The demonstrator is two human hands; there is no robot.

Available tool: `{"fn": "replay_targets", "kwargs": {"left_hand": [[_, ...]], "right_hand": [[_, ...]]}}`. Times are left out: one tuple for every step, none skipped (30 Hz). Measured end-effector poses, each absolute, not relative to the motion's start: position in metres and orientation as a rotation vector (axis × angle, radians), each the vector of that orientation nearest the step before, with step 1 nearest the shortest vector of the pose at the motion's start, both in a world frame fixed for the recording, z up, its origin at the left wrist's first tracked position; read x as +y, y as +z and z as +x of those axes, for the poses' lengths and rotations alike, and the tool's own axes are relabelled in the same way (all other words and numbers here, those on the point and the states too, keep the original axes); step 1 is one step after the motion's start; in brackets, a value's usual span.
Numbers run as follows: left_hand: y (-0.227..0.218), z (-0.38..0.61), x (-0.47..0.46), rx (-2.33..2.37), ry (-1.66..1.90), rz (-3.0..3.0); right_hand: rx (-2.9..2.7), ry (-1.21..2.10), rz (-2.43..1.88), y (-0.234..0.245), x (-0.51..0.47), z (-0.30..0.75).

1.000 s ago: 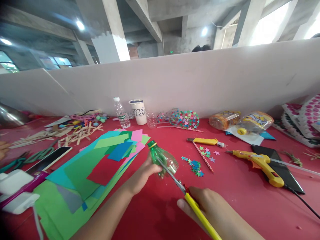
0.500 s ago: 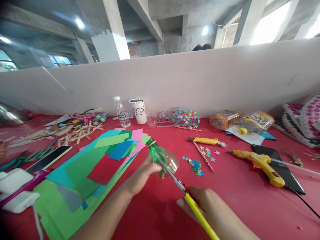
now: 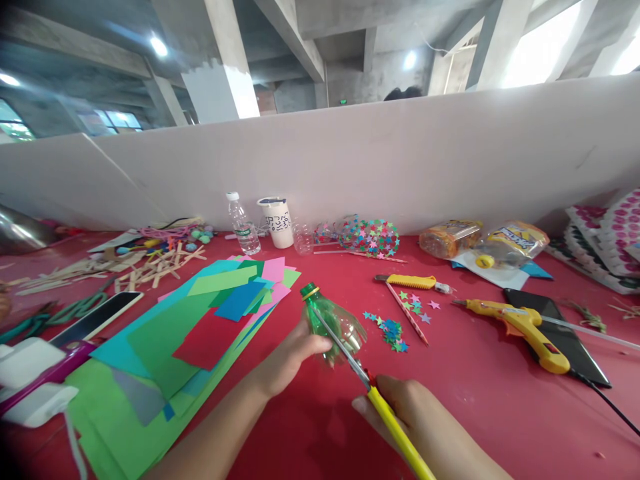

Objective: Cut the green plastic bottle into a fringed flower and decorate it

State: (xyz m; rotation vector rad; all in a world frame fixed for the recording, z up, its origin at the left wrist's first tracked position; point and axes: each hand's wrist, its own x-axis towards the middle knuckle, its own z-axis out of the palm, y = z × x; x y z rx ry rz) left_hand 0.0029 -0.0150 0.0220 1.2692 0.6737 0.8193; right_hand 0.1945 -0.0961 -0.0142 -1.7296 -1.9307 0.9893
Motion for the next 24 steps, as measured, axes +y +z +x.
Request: {"fn": "replay_targets", "kwargs": {"left_hand": [[0.022,0.003,-0.015,0.666,0.816,1.267],[0.022,0.003,-0.015,0.658,0.809,1.264],[0.022,0.003,-0.015,0.652,0.800,1.263],[0.022,0.003,-0.014,0.648,0.790,1.264],[0.022,0.003,-0.014,0.645,0.779,1.269],[0.022,0.003,-0.014,0.646,0.770,1.274],[0.022,0.004,-0.014,0.649,0.766,1.281],[0.022,0.004,-0.013,0.653,0.766,1.288],[0.021,0.004,-0.013,0.659,0.768,1.295],[0.021,0.003,-0.013,0.665,0.774,1.300],[0.020,0.003,-0.013,0.670,0.782,1.304],[0.020,0.003,-0.013,0.673,0.785,1.304],[0.019,0.003,-0.013,0.674,0.784,1.302],[0.019,0.003,-0.013,0.673,0.780,1.300],[0.019,0.003,-0.013,0.674,0.777,1.298],[0.018,0.003,-0.013,0.676,0.774,1.298],[0.018,0.002,-0.013,0.680,0.773,1.302],[0.018,0.002,-0.013,0.685,0.775,1.308],[0.018,0.002,-0.013,0.690,0.776,1.315],[0.018,0.002,-0.013,0.693,0.777,1.320],[0.018,0.002,-0.013,0.693,0.776,1.324],[0.018,0.002,-0.012,0.689,0.777,1.327],[0.018,0.002,-0.012,0.679,0.776,1.329],[0.018,0.001,-0.011,0.666,0.774,1.330]], "right_hand": [[-1.932,0.996,-1.736,-0.016,-0.095,0.195],[-1.925,1.001,-1.744,-0.017,-0.095,0.196],[-1.919,1.012,-1.748,-0.018,-0.095,0.196],[-1.915,1.030,-1.747,-0.019,-0.095,0.196],[-1.909,1.041,-1.750,-0.019,-0.095,0.196],[-1.902,1.042,-1.755,-0.020,-0.094,0.196],[-1.896,1.033,-1.759,-0.021,-0.094,0.195],[-1.895,1.024,-1.760,-0.022,-0.094,0.195],[-1.893,1.012,-1.763,-0.023,-0.094,0.194],[-1.890,1.001,-1.766,-0.024,-0.094,0.193],[-1.890,0.994,-1.764,-0.025,-0.093,0.193],[-1.893,0.995,-1.759,-0.026,-0.093,0.193],[-1.895,0.996,-1.755,-0.026,-0.093,0.193],[-1.894,0.998,-1.755,-0.025,-0.092,0.193],[-1.890,1.005,-1.757,-0.024,-0.092,0.193],[-1.888,1.023,-1.756,-0.022,-0.093,0.194],[-1.885,1.046,-1.756,-0.020,-0.093,0.194],[-1.880,1.068,-1.758,-0.018,-0.093,0.195],[-1.876,1.087,-1.759,-0.016,-0.093,0.195],[-1.873,1.102,-1.760,-0.014,-0.093,0.196],[-1.869,1.108,-1.765,-0.013,-0.093,0.196],[-1.866,1.116,-1.768,-0.011,-0.092,0.196],[-1.858,1.124,-1.770,-0.009,-0.092,0.195],[-1.851,1.143,-1.766,-0.008,-0.091,0.194]]}}
